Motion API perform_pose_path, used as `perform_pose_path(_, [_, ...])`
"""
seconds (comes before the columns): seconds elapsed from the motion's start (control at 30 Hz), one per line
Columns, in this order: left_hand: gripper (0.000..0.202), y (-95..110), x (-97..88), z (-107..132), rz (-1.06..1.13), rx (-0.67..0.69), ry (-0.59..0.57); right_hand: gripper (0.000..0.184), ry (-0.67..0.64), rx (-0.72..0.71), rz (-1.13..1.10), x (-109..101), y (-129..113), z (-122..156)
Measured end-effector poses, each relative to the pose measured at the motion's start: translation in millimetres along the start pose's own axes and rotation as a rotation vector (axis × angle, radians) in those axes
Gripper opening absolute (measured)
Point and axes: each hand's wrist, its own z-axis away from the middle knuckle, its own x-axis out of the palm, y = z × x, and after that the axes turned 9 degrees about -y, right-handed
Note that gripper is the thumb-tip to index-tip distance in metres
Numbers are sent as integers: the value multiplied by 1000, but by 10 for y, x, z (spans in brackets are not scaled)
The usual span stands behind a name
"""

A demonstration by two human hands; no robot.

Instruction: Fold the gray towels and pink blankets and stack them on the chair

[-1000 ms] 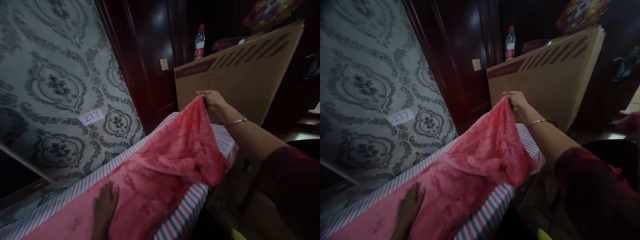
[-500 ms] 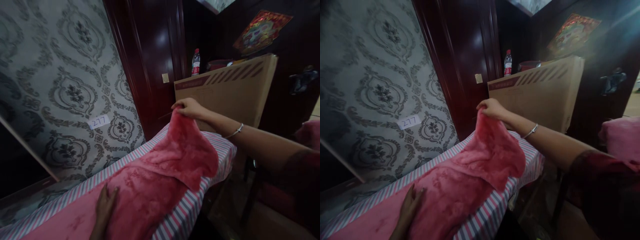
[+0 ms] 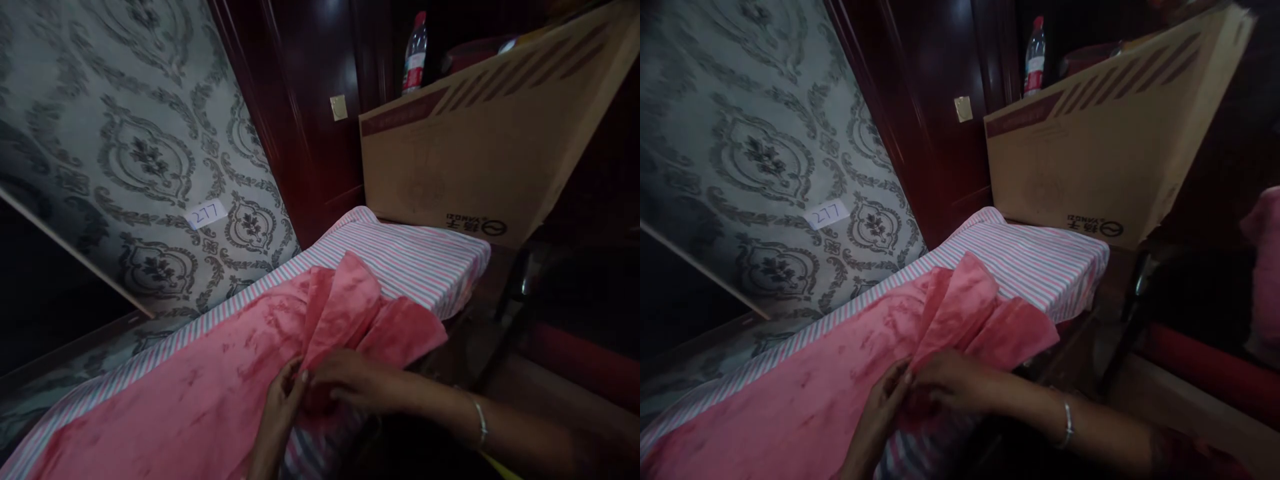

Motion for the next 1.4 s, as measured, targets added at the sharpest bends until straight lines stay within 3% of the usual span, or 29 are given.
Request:
perform_pose_path(0.07, [61, 11, -13, 27, -158, 52, 91, 28, 274, 77, 21, -118, 272, 329])
perform_pose_path(0.17, [47, 154, 62, -4, -551, 248, 336, 28, 680, 334, 221, -307, 666, 864])
perform_pose_path(0.23, [37, 325, 226, -87, -719, 410, 361, 30, 816, 466, 341, -381, 881, 1149])
perform_pose_path(0.37, [43, 708, 756, -445, -827, 672, 32, 41, 812, 630, 448, -359, 1199, 1378])
perform_pose_path(0.47, [47, 903, 1098, -822, -962, 695, -174, 47, 751, 746, 449, -269, 1353, 1356])
perform_pose_path(0.57, [40, 995, 1268, -1140, -1119, 566, -196, 46, 803, 775, 442, -229, 1394, 1315])
perform_pose_path(0.67, [28, 1003, 1328, -1340, -1180, 427, -148, 32, 903, 687, 405, -279, 1317, 1289])
perform_pose_path(0.8, [19, 924, 1336, -1510, -963, 400, -89, 17, 958, 570, 223, -409, 1146, 1223])
perform_pose_path(0.93, [20, 876, 1267, -1607, -398, 426, -31, 19, 915, 468, 84, -523, 1025, 1075])
perform_pose_path(1.07, [18, 914, 1167, -1609, 23, 402, -98, 21, 934, 297, 137, -605, 979, 925])
perform_pose_path(1.2, [23, 968, 1119, -1563, 165, 349, -137, 18, 972, 243, 222, -661, 968, 848])
perform_pose_path(1.4, [24, 967, 1088, -1489, 252, 245, -305, 10, 868, 203, 312, -758, 986, 777])
